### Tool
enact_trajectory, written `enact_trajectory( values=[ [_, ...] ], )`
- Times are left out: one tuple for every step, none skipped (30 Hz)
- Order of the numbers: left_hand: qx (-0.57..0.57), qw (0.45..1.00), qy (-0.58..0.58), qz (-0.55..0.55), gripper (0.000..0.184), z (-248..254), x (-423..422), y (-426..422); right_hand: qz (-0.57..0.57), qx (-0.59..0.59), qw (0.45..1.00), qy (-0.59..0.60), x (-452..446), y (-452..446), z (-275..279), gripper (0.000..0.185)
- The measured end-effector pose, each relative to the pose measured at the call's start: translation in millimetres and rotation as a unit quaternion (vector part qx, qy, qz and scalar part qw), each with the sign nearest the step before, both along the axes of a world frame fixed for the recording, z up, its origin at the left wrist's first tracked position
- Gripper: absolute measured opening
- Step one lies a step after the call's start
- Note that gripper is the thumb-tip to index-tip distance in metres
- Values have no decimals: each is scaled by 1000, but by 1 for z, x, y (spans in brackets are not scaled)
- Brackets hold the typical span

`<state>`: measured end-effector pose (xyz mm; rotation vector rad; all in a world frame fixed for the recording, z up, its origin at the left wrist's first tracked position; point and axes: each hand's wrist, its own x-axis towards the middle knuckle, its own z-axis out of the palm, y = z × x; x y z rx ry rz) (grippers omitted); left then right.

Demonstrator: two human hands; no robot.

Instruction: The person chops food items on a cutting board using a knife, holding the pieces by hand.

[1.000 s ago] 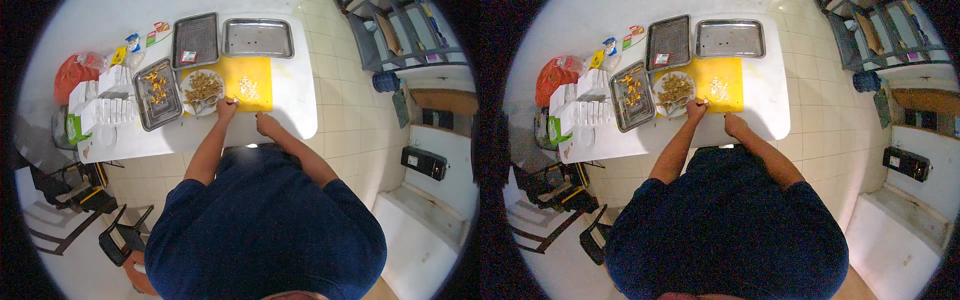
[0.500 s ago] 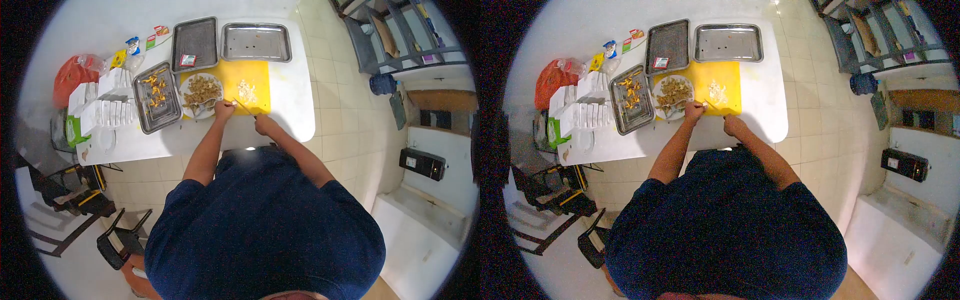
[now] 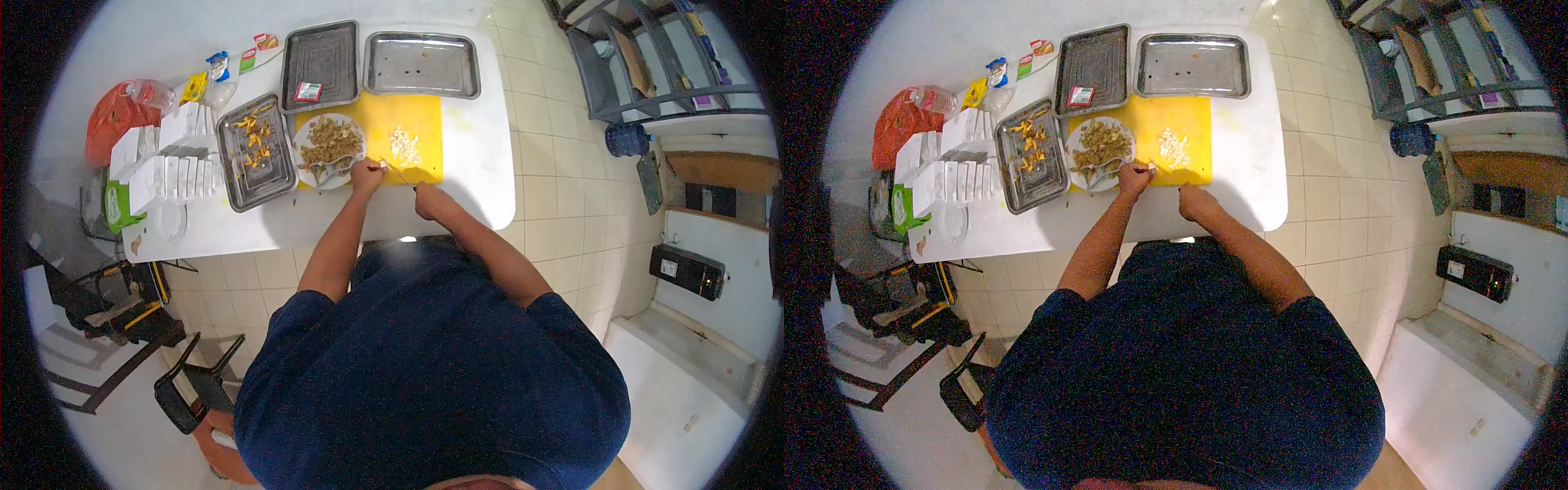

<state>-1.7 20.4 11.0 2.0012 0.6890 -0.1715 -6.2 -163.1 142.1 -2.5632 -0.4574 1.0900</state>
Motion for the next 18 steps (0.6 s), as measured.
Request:
enact_trajectory(
  values=[
    [0,1000,-4,9,22,0,0,-1,12,-5,1000,8,1,1,0,23],
    [-1,1000,-9,18,22,0,0,-2,19,-13,1000,10,2,2,-3,23],
    [-3,1000,-15,24,22,-1,0,-2,27,-21,999,11,3,4,-10,23],
    [-5,999,-21,29,22,-3,0,-2,34,-29,999,12,4,4,-18,23],
    [-7,999,-28,33,22,-5,2,-3,28,-23,999,9,6,4,-25,23],
    [3,999,-36,20,22,-7,2,-2,23,-17,1000,5,8,2,-32,23],
    [13,999,-44,7,22,-9,0,0,18,-10,1000,1,9,0,-39,23],
    [24,998,-53,-6,22,-10,0,2,7,-1,1000,-9,6,-2,-46,23],
    [23,999,-49,-8,22,-10,0,4,-4,8,1000,-22,5,-4,-49,23],
    [21,999,-46,-9,22,-10,1,4,-15,17,999,-36,5,-6,-52,24],
    [19,999,-42,-11,22,-11,3,4,-24,12,999,-22,6,-6,-56,24],
    [28,998,-61,-3,24,-13,4,3,-31,7,999,-8,7,-5,-54,25],
    [52,995,-82,-19,24,-15,4,3,-36,1,999,9,6,-4,-53,26],
    [77,991,-101,-32,24,-17,4,3,-37,-4,999,7,9,-5,-50,26],
    [101,987,-118,-46,25,-13,0,2,-38,-8,999,7,10,-5,-46,26],
    [100,990,-93,-33,25,-10,-2,1,-40,-13,999,8,11,-5,-42,26],
    [99,992,-70,-21,25,-6,0,-1,-28,-18,999,10,14,-5,-38,27],
    [97,994,-47,-10,25,-5,2,-2,-15,-22,1000,12,17,-7,-34,28]
  ],
)
